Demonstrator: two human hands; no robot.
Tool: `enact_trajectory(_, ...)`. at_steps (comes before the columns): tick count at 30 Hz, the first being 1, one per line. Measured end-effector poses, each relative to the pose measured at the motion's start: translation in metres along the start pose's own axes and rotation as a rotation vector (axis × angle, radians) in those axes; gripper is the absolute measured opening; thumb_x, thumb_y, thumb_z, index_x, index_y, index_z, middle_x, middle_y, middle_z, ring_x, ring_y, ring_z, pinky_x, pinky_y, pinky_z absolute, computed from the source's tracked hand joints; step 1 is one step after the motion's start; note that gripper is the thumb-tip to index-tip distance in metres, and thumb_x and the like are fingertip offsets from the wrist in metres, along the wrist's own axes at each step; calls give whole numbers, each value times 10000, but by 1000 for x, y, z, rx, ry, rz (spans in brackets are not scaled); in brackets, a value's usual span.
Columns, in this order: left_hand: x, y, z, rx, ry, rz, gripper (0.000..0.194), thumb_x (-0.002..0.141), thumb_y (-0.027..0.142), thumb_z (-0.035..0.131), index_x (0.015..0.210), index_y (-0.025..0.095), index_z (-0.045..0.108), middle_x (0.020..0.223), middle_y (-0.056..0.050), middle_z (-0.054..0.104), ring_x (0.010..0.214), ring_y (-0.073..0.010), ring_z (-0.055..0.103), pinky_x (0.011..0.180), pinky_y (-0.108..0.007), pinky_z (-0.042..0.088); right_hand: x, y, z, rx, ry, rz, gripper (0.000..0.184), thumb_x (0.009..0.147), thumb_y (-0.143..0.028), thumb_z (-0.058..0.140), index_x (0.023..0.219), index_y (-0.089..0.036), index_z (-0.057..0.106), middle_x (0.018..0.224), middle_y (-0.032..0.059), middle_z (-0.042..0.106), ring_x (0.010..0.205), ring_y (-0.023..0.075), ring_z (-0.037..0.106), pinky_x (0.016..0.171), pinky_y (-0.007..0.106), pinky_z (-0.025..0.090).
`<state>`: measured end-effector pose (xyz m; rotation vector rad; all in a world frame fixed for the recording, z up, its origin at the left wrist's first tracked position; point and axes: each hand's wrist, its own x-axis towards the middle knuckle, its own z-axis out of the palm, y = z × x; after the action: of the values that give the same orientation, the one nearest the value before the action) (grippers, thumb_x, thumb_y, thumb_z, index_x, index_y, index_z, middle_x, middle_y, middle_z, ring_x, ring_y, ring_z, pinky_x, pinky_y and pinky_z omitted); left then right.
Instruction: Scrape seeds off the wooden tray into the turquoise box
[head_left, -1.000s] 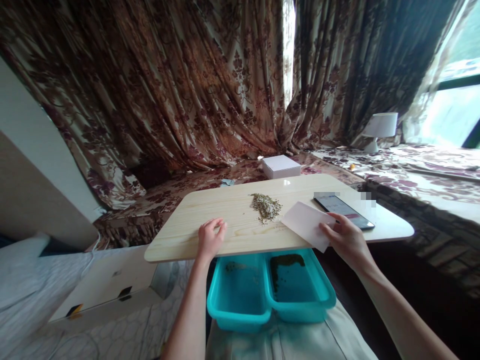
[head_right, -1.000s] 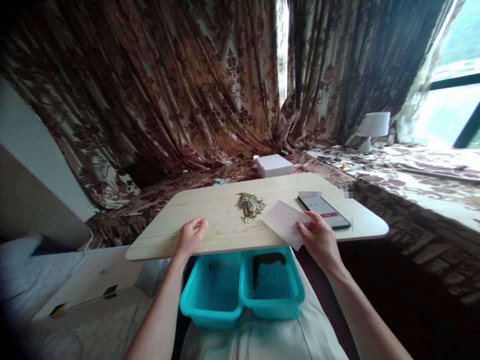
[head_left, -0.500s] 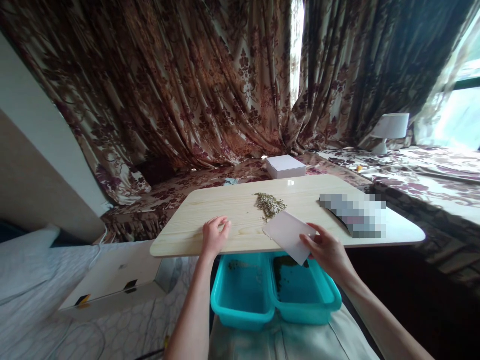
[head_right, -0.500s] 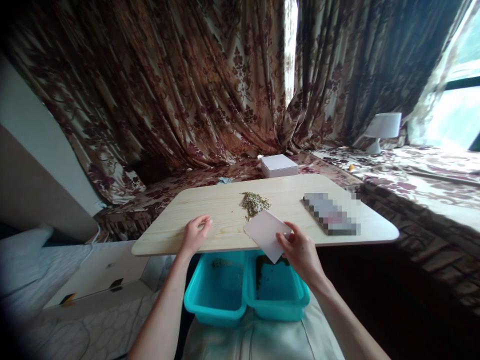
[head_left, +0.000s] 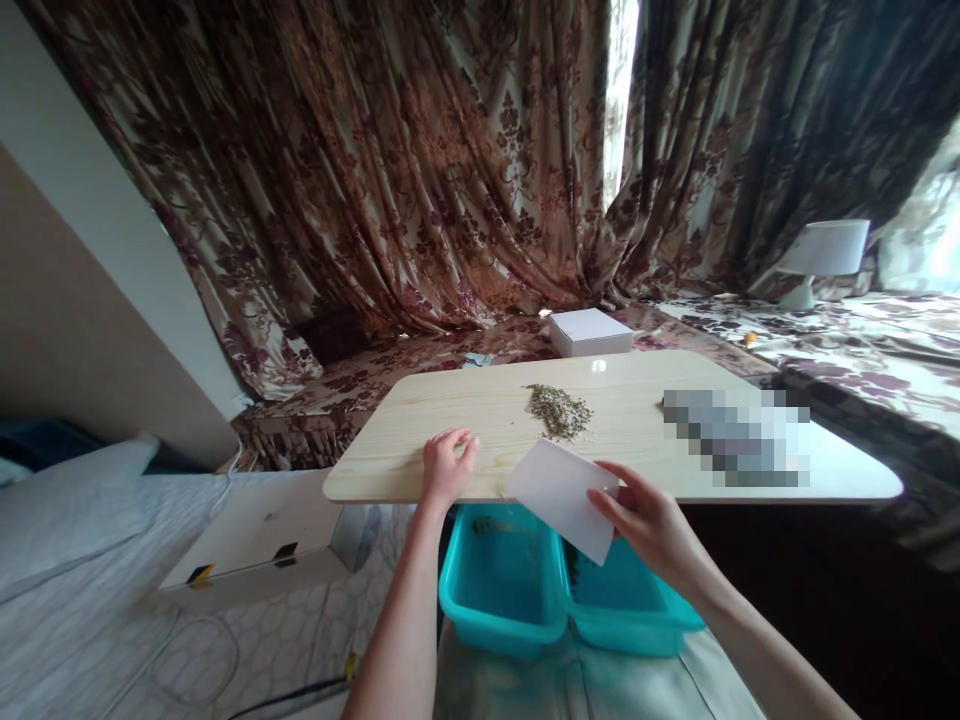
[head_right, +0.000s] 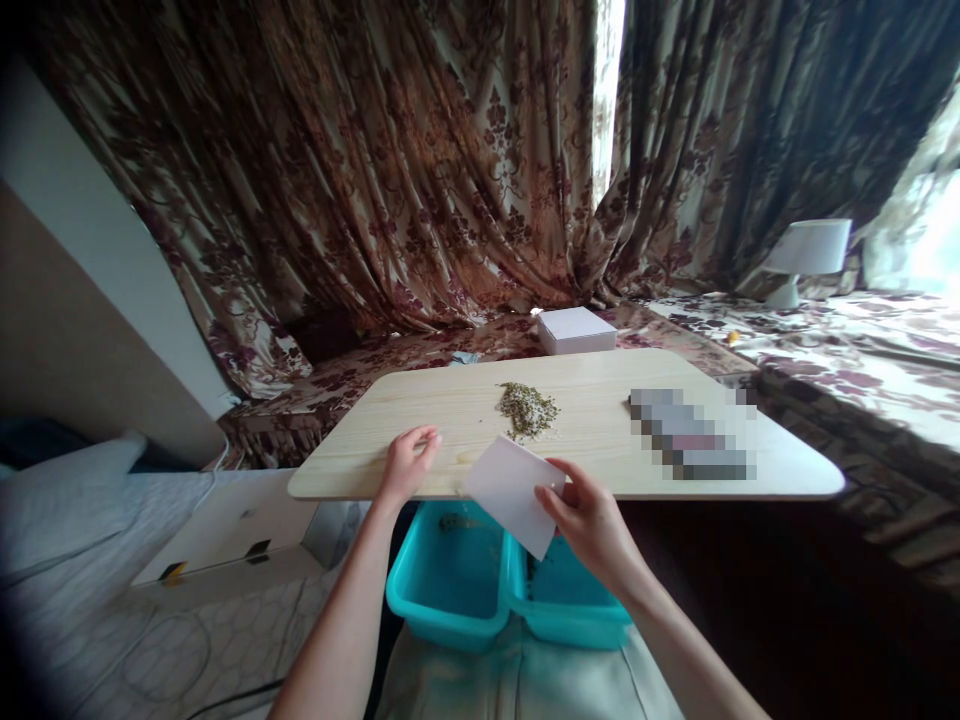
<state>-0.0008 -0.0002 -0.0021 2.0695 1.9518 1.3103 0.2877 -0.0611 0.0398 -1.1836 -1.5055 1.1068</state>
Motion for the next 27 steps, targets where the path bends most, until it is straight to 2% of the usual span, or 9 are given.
enact_trajectory(6,0,1,0,3,7,-1,310,929,361,541,1176,174,557,1185,-81,566,998,-200,579,851,-409,506,3,-1,-9,-35,58,-13,527,696,-556,608,1088,-205,586,524,-35,527,492,169,522,448,287,417)
enact_trajectory(13,-1,1,-1,-3,17,3,303,929,361,542,1164,171,564,1173,-79,572,994,-199,581,852,-409,505,0,-3,8,25,-74,24,495,704,-512,615,1082,-196,567,553,-24,582,506,162,544,445,268,394)
enact_trajectory(16,-1,1,0,-8,21,2,306,929,361,543,1168,170,561,1174,-79,571,994,-199,581,849,-409,506,-2,-5,3,43,-105,12,508,698,-527,639,1080,-198,576,600,-4,631,545,175,584,465,271,432)
enact_trajectory(18,-1,0,1,-12,23,3,309,929,361,543,1172,170,559,1177,-79,570,993,-200,581,848,-408,507,0,-6,-10,53,-25,-31,526,685,-544,663,1068,-191,590,644,19,660,588,193,615,497,284,472)
enact_trajectory(20,-1,1,1,-17,25,4,307,930,361,540,1172,173,559,1178,-80,569,990,-198,582,846,-405,508,7,-7,-29,23,141,-103,512,645,-562,704,991,-195,618,638,28,663,597,203,628,513,294,496)
enact_trajectory(23,-1,2,1,-30,32,10,297,931,365,540,1150,168,569,1157,-75,579,976,-192,587,841,-402,508,28,-5,-60,-3,301,-191,445,641,-567,722,892,-209,640,793,75,725,766,249,686,691,345,555)
enact_trajectory(25,-1,3,0,-43,46,13,264,921,359,553,1087,160,600,1090,-65,616,959,-187,598,857,-402,501,45,-1,-74,-19,370,-243,439,645,-565,723,893,-209,649,859,86,739,848,274,696,779,385,556)
enact_trajectory(27,0,4,-1,-58,65,12,216,898,338,572,1002,162,640,995,-54,660,932,-184,616,883,-387,490,62,5,-83,-50,405,-273,432,632,-567,727,853,-200,666,830,94,745,854,288,704,803,405,556)
